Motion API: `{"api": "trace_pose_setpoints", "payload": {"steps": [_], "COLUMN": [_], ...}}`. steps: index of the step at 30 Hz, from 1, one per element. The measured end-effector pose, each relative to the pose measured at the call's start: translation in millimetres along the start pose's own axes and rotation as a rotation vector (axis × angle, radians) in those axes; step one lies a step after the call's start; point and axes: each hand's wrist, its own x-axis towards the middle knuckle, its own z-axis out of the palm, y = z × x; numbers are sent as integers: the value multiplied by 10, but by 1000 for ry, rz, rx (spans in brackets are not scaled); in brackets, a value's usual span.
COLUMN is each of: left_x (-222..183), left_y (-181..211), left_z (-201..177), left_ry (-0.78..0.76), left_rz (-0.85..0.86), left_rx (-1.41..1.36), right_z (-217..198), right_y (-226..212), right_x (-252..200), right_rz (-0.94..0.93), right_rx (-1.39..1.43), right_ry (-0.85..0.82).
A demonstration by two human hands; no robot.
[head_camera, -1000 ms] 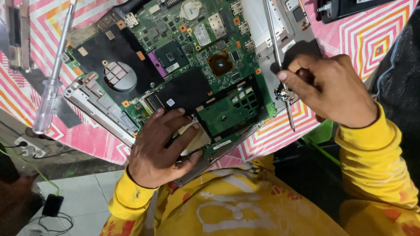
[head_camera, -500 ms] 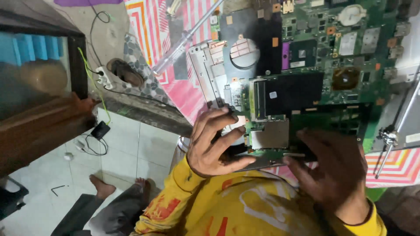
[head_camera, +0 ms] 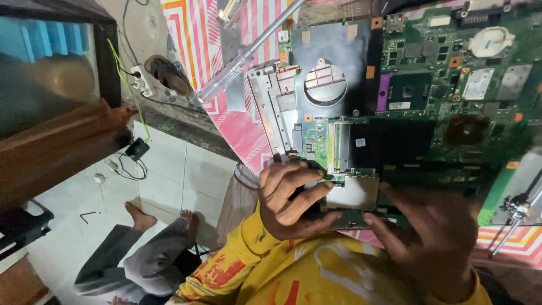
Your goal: Using a screwdriver to remove components from a laptop motherboard
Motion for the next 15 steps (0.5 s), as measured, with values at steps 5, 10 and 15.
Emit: {"api": "trace_pose_setpoints", "payload": {"steps": [5, 10, 15], "left_x": [-48, -86, -99], "left_y": [-19, -39, -45], "left_z": [23, 61, 83], "left_ry": [-19, -15, -12], "left_rz": [-8, -6, -10], "left_rx": [24, 56, 85], "right_z": [-63, -70, -74], "right_y": [-14, -15, -10], "right_x": [77, 68, 70], "right_rz": [13, 37, 24], "right_rx": [98, 120, 137], "right_ry": [-29, -51, -76]}}
